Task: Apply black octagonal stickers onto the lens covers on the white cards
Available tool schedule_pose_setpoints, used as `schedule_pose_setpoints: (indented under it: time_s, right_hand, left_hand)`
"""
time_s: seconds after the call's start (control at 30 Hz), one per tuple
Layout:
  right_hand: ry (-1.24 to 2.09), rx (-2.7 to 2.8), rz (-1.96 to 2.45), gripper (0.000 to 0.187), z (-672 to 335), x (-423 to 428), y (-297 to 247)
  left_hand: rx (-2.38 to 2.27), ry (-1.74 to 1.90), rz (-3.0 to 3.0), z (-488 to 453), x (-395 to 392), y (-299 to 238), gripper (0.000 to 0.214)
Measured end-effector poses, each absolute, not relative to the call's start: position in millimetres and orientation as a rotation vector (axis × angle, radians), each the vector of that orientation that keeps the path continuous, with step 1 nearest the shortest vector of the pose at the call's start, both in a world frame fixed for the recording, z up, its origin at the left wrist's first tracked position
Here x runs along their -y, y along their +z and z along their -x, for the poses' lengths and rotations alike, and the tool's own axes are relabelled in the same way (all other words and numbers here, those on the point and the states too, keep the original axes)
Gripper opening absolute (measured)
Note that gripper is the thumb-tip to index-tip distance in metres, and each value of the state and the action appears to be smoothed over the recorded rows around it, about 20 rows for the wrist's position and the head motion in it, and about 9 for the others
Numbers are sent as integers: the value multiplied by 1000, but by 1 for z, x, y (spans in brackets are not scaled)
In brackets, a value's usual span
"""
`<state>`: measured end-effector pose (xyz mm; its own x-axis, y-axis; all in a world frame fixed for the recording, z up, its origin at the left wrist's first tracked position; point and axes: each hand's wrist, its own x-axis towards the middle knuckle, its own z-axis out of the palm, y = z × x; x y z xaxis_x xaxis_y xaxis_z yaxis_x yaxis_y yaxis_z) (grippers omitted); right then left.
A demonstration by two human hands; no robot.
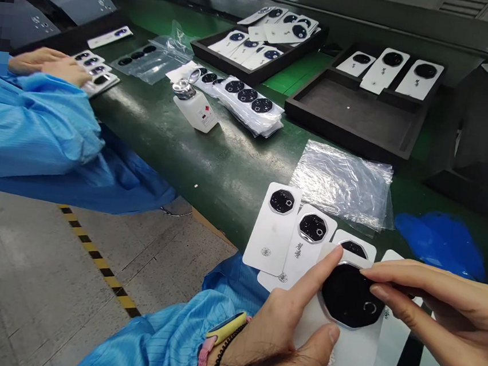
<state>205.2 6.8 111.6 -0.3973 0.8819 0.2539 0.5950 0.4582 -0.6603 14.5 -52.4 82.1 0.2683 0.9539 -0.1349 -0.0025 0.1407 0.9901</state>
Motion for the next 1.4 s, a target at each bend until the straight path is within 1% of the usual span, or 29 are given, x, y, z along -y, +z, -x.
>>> schedule_pose_setpoints:
  time_s: [0.2,0.37,0.5,0.87,1.23,1.4]
  right_hand:
    - [597,2138,1229,15,-206,-3,108]
    - [591,2118,1227,14,-206,-4,108]
    - [654,2104,1237,11,-205,-6,109]
    - [627,2131,1249,16,-206,-3,108]
    - [589,2134,1241,18,-201,-3,108]
    - [579,2190,1204,15,-200,-6,111]
  left_hand:
    - [-1086,885,-1181,-15,52,85,68]
    - [-1139,834,-1134,-15,52,90,64]
    - [-1158,823,-1106,-15,51,92,66]
    - [-1193,768,-1071,-16,51,93,67]
    - [-1169,809,-1089,-17,51,92,64]
    - [-1197,790,-1083,-17,52,92,63]
